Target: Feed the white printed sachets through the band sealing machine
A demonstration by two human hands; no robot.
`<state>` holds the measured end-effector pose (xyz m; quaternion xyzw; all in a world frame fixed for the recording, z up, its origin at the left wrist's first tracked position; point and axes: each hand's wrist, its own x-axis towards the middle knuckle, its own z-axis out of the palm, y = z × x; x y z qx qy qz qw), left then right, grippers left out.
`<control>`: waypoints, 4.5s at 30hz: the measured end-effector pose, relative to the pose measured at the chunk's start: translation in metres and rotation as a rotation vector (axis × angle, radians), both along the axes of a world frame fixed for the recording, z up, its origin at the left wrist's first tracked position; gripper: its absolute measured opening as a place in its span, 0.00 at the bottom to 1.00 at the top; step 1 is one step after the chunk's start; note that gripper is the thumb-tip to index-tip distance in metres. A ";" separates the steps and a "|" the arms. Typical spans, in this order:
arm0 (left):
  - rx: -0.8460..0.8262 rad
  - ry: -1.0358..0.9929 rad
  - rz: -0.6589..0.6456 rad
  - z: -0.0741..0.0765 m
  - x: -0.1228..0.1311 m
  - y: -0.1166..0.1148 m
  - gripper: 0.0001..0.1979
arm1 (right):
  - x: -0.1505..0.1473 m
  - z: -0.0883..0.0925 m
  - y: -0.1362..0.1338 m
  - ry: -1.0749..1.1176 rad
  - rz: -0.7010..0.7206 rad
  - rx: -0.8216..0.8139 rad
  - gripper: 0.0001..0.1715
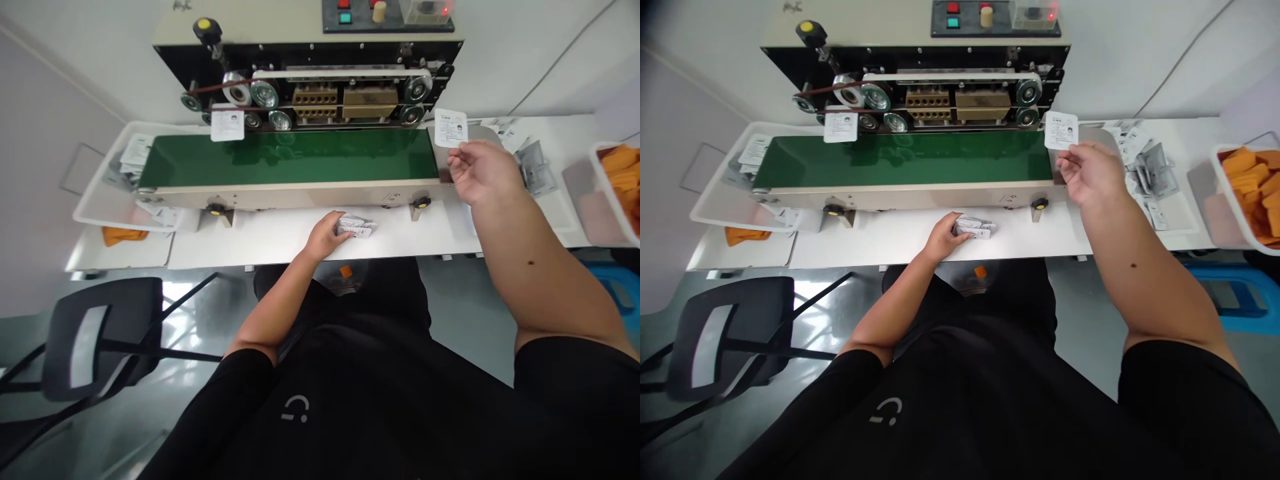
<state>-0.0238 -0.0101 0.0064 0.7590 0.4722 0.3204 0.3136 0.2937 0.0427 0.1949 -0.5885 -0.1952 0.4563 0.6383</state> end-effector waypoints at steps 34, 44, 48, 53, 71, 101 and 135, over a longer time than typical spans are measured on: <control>0.003 -0.024 -0.029 0.003 0.002 -0.003 0.23 | -0.081 -0.083 -0.071 -0.334 0.362 0.360 0.20; 0.013 -0.033 0.068 0.000 0.003 -0.002 0.24 | -0.091 -0.187 -0.104 -0.914 0.498 0.272 0.19; 0.022 -0.037 0.097 0.001 0.003 -0.003 0.25 | -0.095 -0.193 -0.103 -0.855 0.496 0.253 0.20; 0.014 -0.033 0.093 0.003 0.003 -0.005 0.26 | -0.101 -0.193 -0.103 -0.776 0.539 0.072 0.18; -0.013 -0.081 0.125 0.004 0.002 -0.007 0.29 | -0.126 -0.184 -0.099 0.140 0.433 0.114 0.29; -0.096 -0.073 0.073 0.015 0.003 -0.011 0.22 | -0.122 -0.172 -0.086 0.526 0.560 0.083 0.25; -0.093 -0.059 0.075 0.010 0.000 -0.006 0.20 | 0.016 -0.003 0.057 -0.156 0.273 -0.128 0.08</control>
